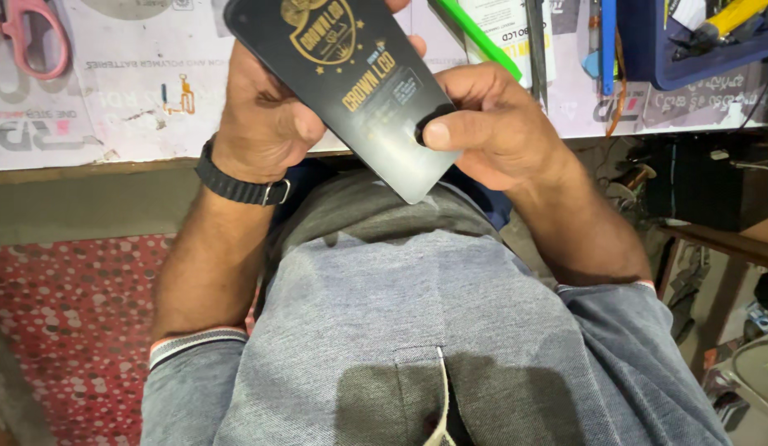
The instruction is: The person applies adhesive to a smartphone frame, then attaches a new LCD screen assembly. They peel protective films, align the display, and connect internal ribbon cables to the motherboard.
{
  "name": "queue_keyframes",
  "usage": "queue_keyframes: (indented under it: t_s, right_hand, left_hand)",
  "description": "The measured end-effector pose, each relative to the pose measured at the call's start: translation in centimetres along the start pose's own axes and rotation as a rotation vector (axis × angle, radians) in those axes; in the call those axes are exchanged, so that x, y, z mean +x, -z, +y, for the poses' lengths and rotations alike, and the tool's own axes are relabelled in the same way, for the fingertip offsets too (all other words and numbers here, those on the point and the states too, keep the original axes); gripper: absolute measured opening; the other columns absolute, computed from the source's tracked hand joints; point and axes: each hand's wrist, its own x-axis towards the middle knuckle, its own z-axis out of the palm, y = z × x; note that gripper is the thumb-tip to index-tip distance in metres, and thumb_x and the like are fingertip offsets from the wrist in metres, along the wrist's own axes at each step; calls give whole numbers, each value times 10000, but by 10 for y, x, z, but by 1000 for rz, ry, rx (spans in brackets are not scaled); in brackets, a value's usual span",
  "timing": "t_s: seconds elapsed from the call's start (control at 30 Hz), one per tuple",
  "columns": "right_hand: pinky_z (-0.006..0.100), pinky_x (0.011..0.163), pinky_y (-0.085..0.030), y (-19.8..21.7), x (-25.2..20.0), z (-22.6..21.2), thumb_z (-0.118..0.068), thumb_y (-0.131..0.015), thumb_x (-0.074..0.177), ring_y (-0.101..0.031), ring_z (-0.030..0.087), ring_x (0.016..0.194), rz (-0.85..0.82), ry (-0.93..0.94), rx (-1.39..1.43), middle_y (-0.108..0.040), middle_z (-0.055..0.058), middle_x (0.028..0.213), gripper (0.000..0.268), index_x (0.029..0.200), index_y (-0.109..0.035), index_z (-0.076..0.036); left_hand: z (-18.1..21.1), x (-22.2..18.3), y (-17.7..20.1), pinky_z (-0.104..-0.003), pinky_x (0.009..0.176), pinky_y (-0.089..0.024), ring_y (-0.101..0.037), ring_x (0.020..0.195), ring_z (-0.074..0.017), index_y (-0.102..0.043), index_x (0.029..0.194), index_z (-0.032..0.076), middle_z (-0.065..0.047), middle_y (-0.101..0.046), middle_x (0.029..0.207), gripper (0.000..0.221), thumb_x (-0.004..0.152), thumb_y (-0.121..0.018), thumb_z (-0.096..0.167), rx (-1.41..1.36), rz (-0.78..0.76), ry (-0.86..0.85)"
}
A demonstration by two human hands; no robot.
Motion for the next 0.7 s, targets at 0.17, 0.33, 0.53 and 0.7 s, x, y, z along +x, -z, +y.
queue_keyframes:
  t_s: [0.17,0.33,0.53,0.7]
  right_hand:
    - [336,860,-594,1,3,-2,0,-748,975,-731,216,918,-18,10,79,-742,200,1069,211,1126,-693,136]
    - [326,880,-597,-6,10,-3,-28,-760,953,-730,206,935,34,47,1,-738,196,1083,269,1166,-691,121]
    - [243,730,-523,-21,10,-3,-49,-751,979,-649,102,804,171,191,-499,-714,88,931,132,1012,-690,63]
    - [255,567,-351,-31,13,-10,-60,-747,962,-519,84,641,188,318,-1008,-639,38,825,100,922,-687,9]
  left_hand:
    - [6,5,-2,-480,1240,-506,-587,1405,-337,-471,1519,7,-209,-522,1525,847,884,-936,319,8,-6,20]
    - [1,1,-3,-347,1116,-512,-663,1248,-202,-570,1438,-16,-143,-653,1339,707,901,-892,313,-16,195,-47]
    - [-5,-2,6,-322,1049,-557,-701,1071,-164,-644,1247,-20,-100,-736,1167,365,971,-859,84,175,383,-80]
    - [-8,-2,9,-312,1038,-555,-704,1051,-161,-666,1233,-9,-96,-740,1145,320,961,-833,-27,132,413,-98]
